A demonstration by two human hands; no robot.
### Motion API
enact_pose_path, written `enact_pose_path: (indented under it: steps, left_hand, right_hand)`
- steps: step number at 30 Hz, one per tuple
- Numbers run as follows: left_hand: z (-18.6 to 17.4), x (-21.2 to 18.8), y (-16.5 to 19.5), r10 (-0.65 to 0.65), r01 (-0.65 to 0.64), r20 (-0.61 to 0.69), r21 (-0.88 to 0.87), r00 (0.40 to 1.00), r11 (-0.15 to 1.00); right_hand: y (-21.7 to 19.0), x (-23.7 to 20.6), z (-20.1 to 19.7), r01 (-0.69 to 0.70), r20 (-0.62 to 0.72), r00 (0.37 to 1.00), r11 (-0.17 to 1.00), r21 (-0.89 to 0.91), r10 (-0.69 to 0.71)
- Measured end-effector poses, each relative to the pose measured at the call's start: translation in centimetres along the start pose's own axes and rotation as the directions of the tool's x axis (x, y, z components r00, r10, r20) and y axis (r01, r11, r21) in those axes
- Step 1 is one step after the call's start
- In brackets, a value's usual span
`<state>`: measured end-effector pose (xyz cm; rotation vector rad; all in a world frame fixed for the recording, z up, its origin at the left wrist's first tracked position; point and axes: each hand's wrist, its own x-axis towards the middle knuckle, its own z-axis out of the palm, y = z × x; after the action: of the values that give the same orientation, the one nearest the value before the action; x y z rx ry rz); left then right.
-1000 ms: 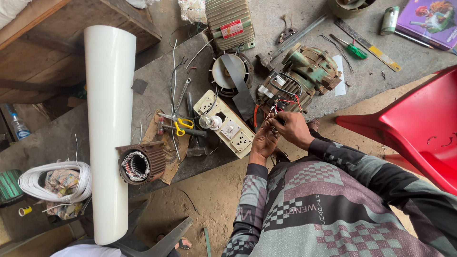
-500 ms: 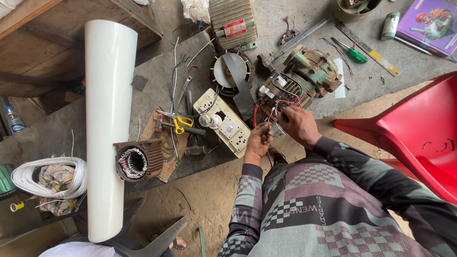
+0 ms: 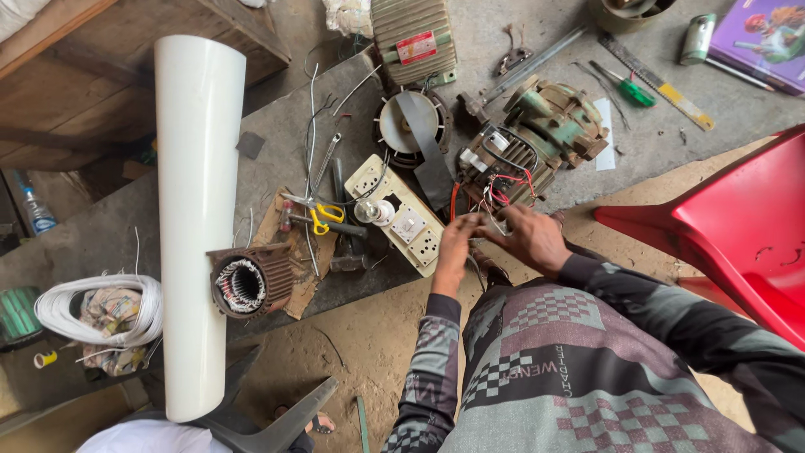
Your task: The person works on an electrical motor, stripping wire insulation with pliers and twisting wires together by hand. They use a screwdriver to tighten connections on the motor's terminal block and adjust the wiring throughout the process.
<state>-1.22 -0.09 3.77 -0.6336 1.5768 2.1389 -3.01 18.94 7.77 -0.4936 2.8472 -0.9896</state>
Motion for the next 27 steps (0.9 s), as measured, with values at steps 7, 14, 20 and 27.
enact_pose_path:
  steps: [7,14,20,27]
  left_hand:
    - [2.1,1.1,-3.1,-0.077,0.127,0.143,-0.384,0.987,0.914]
    - [0.4,1.1,-2.3,-0.031,0.01,-0.057,-0.328,0.998,0.945]
    - [-0.6,0.8,-0.3,0.104,-0.092,-0.139,0.089,0.985,0.992]
    - [-0.7,1.7,-1.5,0.075,-0.062,-0.129,0.102,0.989,0.993]
  right_hand:
    - [-2.1,2.5,-0.8,-0.051,0.067,0.997,0.996,0.074,0.046]
    - [-2.2,3.1,-1.2,-0.012,-0.065,0.998,0.984,0.18,0.024]
    - [-3.4,4.4,-1.0,-0.325,0.08,0.946,0.909,0.26,0.315]
    - [-2.1,4.5,-0.3,-0.151,0.073,0.987,0.985,0.088,0.145]
